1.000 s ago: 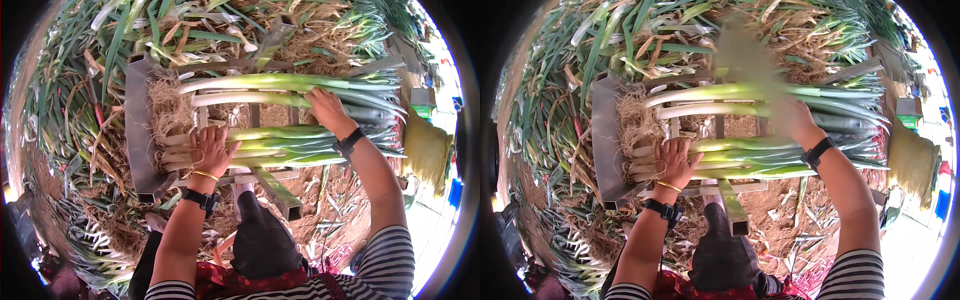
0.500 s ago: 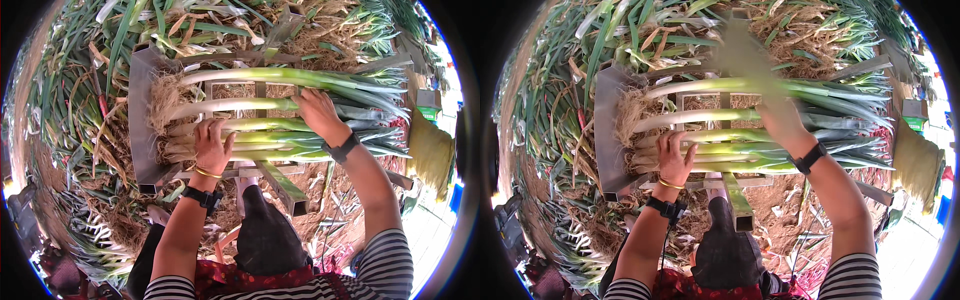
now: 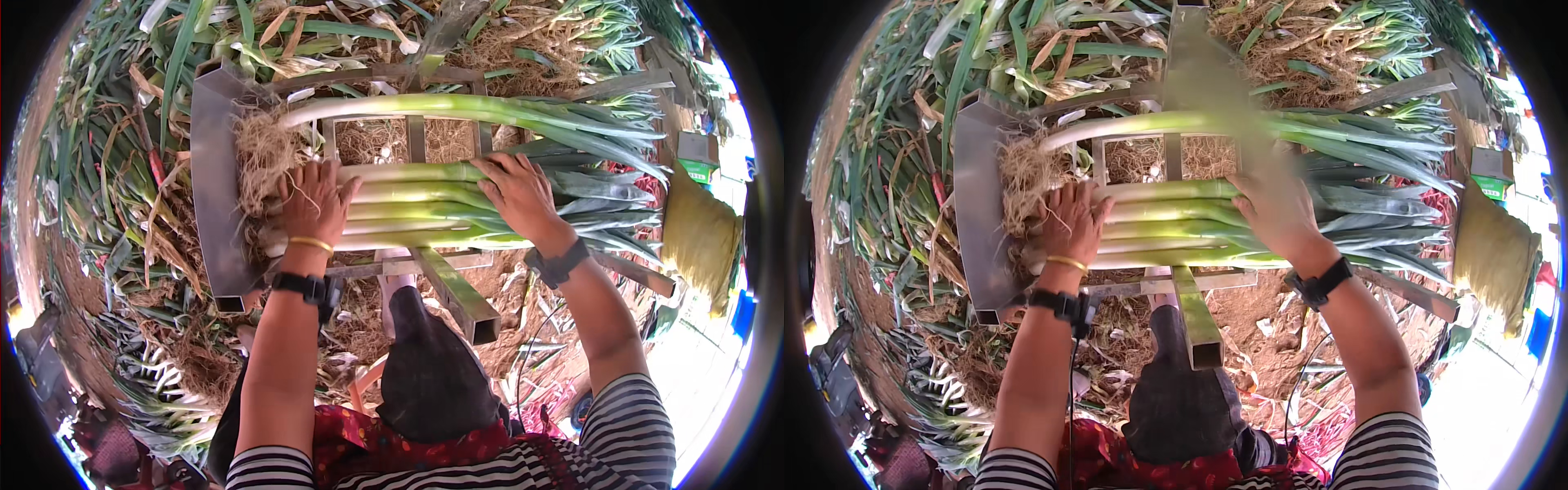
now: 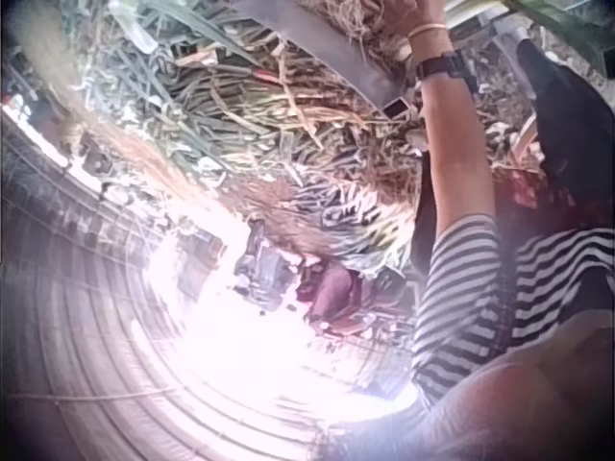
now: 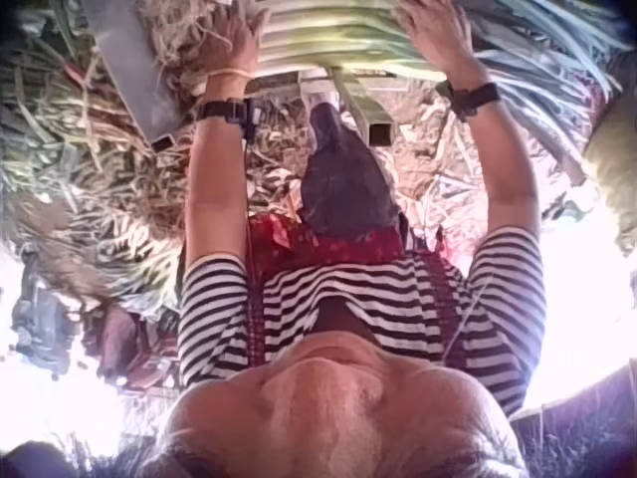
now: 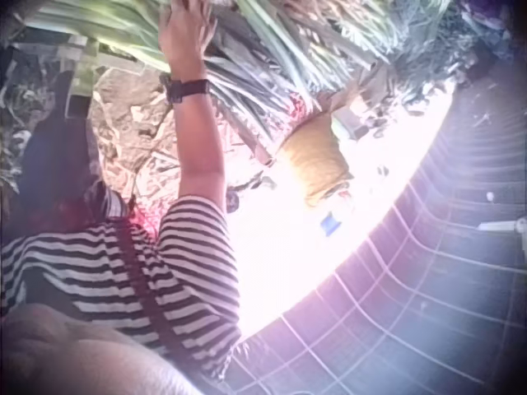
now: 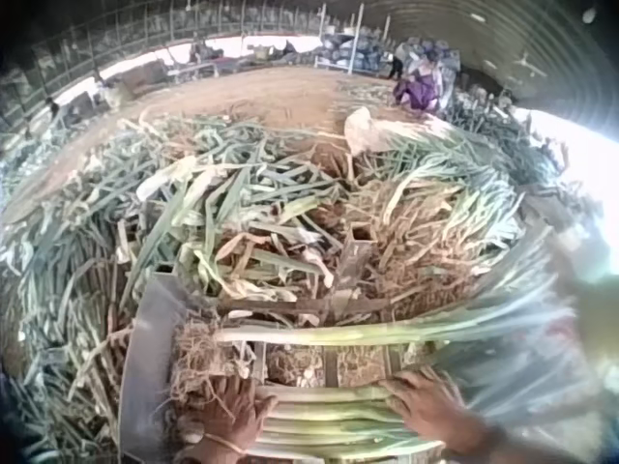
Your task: The person gathers leeks from a pile and arranges them in a metal frame, occasionally swapping individual leeks out. Once the frame is full, they tie the bundle with a pink ribbon and set it aside.
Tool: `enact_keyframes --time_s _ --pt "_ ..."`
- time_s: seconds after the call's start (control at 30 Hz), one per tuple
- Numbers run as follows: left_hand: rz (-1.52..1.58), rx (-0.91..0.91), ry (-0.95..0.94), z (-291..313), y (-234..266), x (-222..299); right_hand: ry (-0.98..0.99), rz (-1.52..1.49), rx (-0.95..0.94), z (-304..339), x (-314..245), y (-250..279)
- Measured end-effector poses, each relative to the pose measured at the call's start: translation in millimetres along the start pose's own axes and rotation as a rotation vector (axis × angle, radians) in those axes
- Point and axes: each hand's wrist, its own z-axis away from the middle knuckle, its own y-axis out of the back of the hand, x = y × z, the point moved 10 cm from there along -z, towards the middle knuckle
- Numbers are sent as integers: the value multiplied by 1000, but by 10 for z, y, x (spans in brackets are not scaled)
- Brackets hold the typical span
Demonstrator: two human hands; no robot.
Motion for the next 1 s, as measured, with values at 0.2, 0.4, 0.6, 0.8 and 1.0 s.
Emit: enact_keyframes --time_s 0.2,0.4,0.6,0.8,1.0 --pt "-17 51 43 -50 47 27 88 70 43 -96 41 -59" --pt "-29 91 38 13 76 3 88 122 14 -84 -18 -96" --pt "20 85 42 -5 92 3 70 187 166 -684 487 346" --pt "33 96 25 0 69 42 166 180 -95 -759 612 239" --pt "-8 197 69 73 132 -70 180 269 -381 -477 157 416"
